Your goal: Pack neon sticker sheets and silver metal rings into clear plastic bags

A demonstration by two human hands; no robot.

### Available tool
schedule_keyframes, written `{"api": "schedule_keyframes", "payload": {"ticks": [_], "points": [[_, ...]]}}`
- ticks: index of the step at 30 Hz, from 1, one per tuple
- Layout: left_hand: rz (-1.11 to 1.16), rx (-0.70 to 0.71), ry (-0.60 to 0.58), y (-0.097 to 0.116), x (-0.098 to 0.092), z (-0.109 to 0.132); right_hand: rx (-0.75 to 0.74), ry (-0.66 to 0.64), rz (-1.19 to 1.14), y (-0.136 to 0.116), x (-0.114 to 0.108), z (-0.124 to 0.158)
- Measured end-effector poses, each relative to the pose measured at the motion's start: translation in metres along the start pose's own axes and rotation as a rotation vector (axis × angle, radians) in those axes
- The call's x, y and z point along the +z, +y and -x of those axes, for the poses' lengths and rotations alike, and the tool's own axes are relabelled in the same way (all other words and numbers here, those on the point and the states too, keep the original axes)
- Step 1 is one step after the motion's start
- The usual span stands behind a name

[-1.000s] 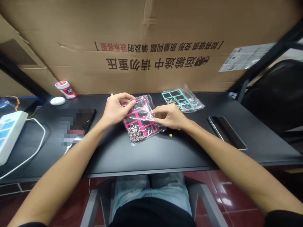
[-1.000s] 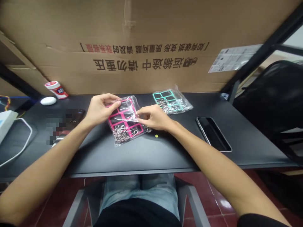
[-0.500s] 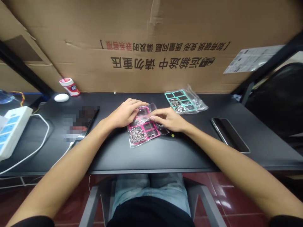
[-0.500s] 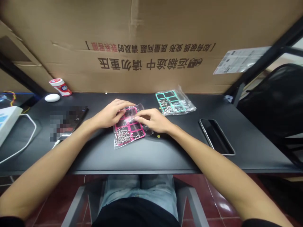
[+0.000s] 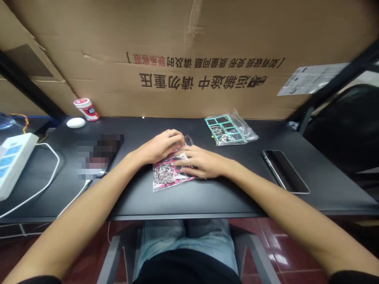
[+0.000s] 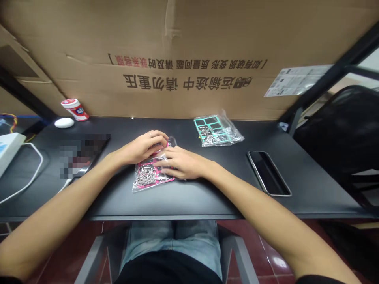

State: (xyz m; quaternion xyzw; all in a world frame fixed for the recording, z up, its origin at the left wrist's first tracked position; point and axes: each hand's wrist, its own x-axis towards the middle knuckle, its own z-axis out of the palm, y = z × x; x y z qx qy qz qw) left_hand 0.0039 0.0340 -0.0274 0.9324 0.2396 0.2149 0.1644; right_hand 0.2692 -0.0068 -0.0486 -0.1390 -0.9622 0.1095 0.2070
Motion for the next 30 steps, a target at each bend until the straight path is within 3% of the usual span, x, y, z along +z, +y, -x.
{"api": "schedule_keyframes", "payload": {"ticks": [10,12,15,18,23,27,30], "points": [[-0.088,-0.025,0.043,0.004,0.001,-0.003,-0.042,0.049,0.053,0.003,0.004,0.001],[-0.105,-0.030,0.055,0.005,0.001,-0.003,0.100,0.153,0.108,0.008,-0.003,0.006],[-0.121,-0.055,0.075,0.004,0.000,-0.002,0.499,0.375,0.308,0.027,-0.020,0.021],[-0.124,-0.042,0.074,0.001,0.000,-0.001,0.754,0.217,0.510,0.046,-0.033,0.036],[-0.142,-0.009,0.117,-0.004,0.002,-0.001,1.042,0.008,0.590,0.058,-0.038,0.049],[-0.131,-0.043,0.147,-0.006,0.002,0.000,1.045,0.025,0.641,0.060,-0.045,0.056],[-0.125,-0.096,0.153,-0.006,0.003,0.001,0.840,0.166,0.609,0.056,-0.046,0.052]]}}
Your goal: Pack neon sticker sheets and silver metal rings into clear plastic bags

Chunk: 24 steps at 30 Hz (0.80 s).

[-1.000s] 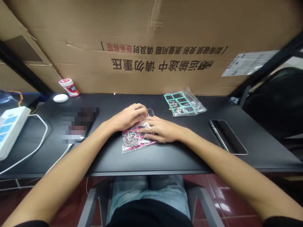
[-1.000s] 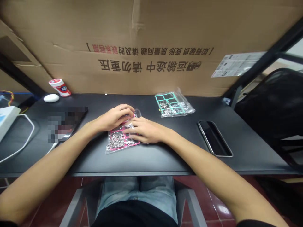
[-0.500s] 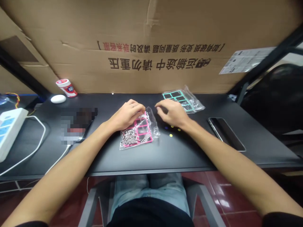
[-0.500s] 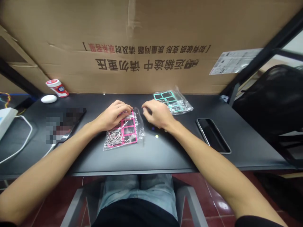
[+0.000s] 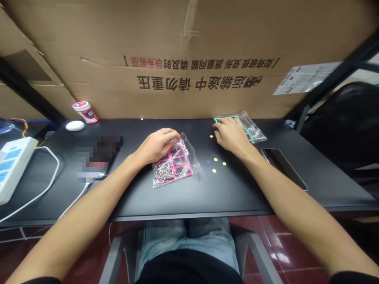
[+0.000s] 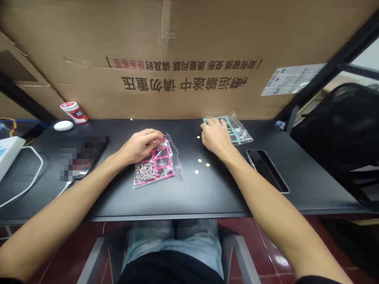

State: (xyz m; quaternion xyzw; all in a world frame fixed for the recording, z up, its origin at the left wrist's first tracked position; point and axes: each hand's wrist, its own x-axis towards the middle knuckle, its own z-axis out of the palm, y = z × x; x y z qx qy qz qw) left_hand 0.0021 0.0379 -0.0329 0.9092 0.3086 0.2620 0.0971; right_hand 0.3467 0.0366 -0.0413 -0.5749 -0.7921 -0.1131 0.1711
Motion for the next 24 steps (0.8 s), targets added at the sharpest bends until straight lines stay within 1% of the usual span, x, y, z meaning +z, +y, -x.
{"api": "schedule_keyframes", "payload": {"ticks": [2,3,5,6,7,8,10,14,16,18,21,24], "points": [[-0.010,-0.013,0.014,0.001,0.001,0.001,-0.212,0.082,-0.231,-0.015,-0.001,0.001],[-0.011,-0.014,0.026,0.001,0.001,0.001,-0.335,0.097,-0.376,-0.026,-0.001,0.003],[0.001,-0.004,0.050,0.003,0.001,0.000,-0.584,0.065,-0.617,-0.050,-0.001,0.008],[0.012,0.006,0.057,0.004,0.002,0.000,-0.683,0.042,-0.694,-0.062,0.000,0.011],[0.023,0.017,0.059,0.005,0.002,0.000,-0.764,0.033,-0.742,-0.072,0.000,0.013],[0.035,0.027,0.056,0.006,0.002,0.000,-0.805,0.032,-0.766,-0.080,0.000,0.016],[0.055,0.043,0.053,0.008,0.003,-0.001,-0.819,-0.010,-0.767,-0.089,-0.003,0.020],[0.046,0.035,0.060,0.013,0.005,0.000,-0.819,-0.212,-0.643,-0.094,-0.011,0.022],[0.033,0.017,0.061,0.014,0.005,0.001,-0.835,-0.267,-0.571,-0.097,-0.014,0.023],[0.033,0.010,0.058,0.014,0.005,0.002,-0.838,-0.281,-0.546,-0.100,-0.013,0.023],[0.035,0.013,0.025,0.013,0.004,0.001,-0.842,-0.263,-0.620,-0.100,-0.009,0.021],[0.014,0.001,-0.009,0.012,0.003,0.001,-0.809,-0.248,-0.674,-0.094,-0.006,0.018]]}}
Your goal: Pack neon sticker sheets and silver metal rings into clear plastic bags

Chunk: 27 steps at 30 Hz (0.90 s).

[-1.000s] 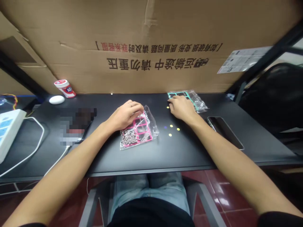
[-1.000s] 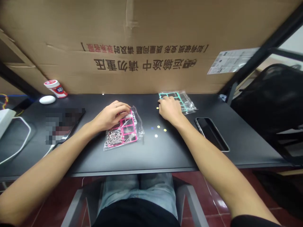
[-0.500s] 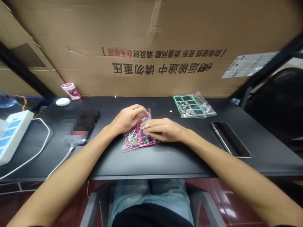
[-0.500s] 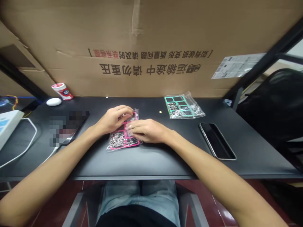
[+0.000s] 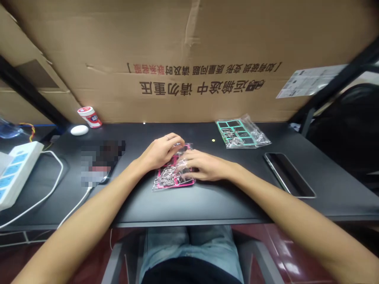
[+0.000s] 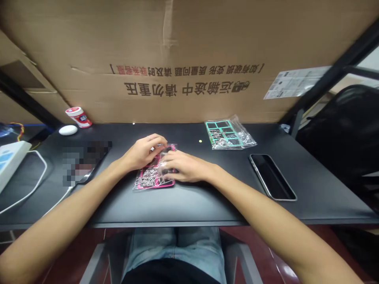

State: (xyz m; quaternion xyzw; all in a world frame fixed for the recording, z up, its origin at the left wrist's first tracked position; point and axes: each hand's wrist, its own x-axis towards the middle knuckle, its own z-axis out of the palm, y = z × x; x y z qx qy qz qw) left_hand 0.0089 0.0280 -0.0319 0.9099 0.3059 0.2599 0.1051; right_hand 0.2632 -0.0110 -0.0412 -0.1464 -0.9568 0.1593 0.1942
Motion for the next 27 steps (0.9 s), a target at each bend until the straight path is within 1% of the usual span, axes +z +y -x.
{"api": "schedule_keyframes", "payload": {"ticks": [4,7,15,20,23,27], "points": [[-0.051,-0.032,-0.034,0.000,-0.002,0.001,0.035,-0.004,0.033,0.002,-0.005,0.002],[-0.050,-0.037,-0.055,0.001,-0.002,0.002,0.061,-0.016,0.066,0.000,-0.008,0.004],[-0.057,-0.015,-0.023,0.001,0.000,0.001,0.299,-0.018,-0.024,0.000,-0.015,0.006],[-0.078,-0.005,0.012,0.003,0.001,0.001,0.261,-0.052,-0.029,0.001,-0.015,0.006],[-0.086,0.013,0.071,0.005,0.002,0.002,0.262,-0.014,-0.017,0.003,-0.015,0.008],[-0.111,0.030,0.132,0.007,0.001,0.002,0.217,0.060,-0.020,0.005,-0.016,0.009]]}}
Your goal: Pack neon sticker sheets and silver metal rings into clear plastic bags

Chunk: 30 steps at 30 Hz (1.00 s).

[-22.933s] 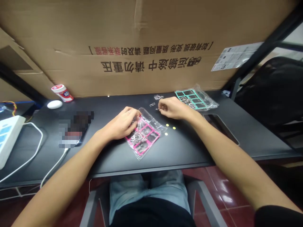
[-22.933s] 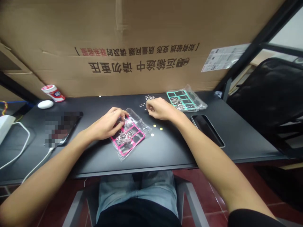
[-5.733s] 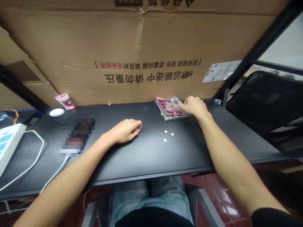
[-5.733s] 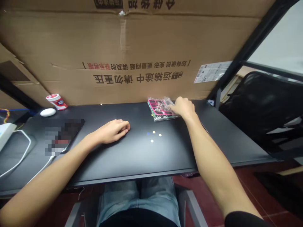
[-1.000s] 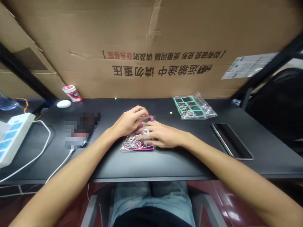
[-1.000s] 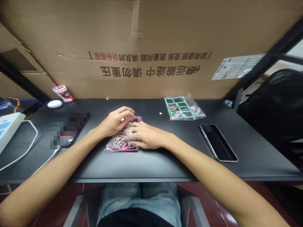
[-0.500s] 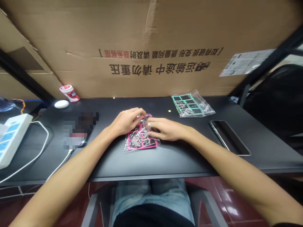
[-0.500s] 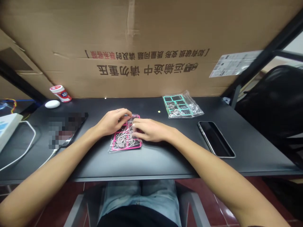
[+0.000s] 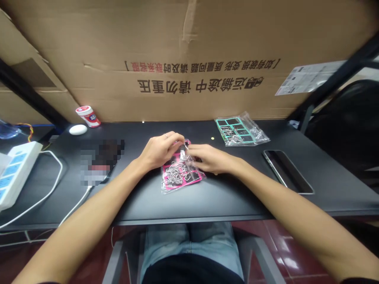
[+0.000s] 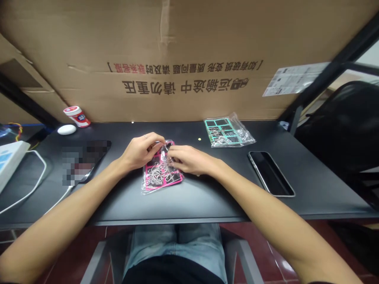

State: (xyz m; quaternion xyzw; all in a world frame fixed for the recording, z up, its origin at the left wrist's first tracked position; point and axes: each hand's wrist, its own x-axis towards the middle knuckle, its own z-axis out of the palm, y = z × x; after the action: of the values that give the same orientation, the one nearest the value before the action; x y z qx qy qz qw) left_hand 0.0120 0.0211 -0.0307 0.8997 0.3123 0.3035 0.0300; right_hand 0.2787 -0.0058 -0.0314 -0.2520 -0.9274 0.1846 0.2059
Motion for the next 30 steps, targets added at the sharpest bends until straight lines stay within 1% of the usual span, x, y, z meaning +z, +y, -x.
{"api": "schedule_keyframes", "payload": {"ticks": [2,5,9,11,13,16,19,23,26,30], "points": [[-0.010,0.003,-0.001,0.001,-0.001,0.000,0.025,0.069,-0.050,-0.001,-0.003,0.000],[-0.014,0.003,-0.010,0.000,-0.001,-0.001,0.129,0.168,-0.200,-0.004,-0.006,0.001],[-0.009,-0.021,-0.023,-0.001,0.001,-0.001,0.255,0.182,-0.398,-0.002,-0.007,0.004],[-0.007,-0.027,-0.028,-0.001,0.001,-0.001,0.255,0.177,-0.370,0.000,-0.008,0.004],[-0.006,-0.027,-0.031,-0.001,0.001,-0.001,0.183,0.155,-0.237,0.000,-0.008,0.004],[-0.007,-0.029,-0.038,0.000,0.001,-0.001,0.054,0.063,-0.048,-0.001,-0.008,0.002],[-0.013,-0.036,-0.049,0.001,0.000,-0.002,0.039,-0.018,0.014,-0.003,-0.007,0.001],[-0.014,-0.033,-0.060,-0.001,0.000,-0.001,0.076,-0.044,0.004,-0.001,-0.007,0.001],[-0.021,-0.031,-0.060,-0.002,0.000,-0.001,0.088,-0.027,-0.033,0.000,-0.009,0.001],[-0.033,-0.042,-0.063,-0.003,0.000,-0.001,0.198,0.043,-0.210,-0.002,-0.012,0.003]]}}
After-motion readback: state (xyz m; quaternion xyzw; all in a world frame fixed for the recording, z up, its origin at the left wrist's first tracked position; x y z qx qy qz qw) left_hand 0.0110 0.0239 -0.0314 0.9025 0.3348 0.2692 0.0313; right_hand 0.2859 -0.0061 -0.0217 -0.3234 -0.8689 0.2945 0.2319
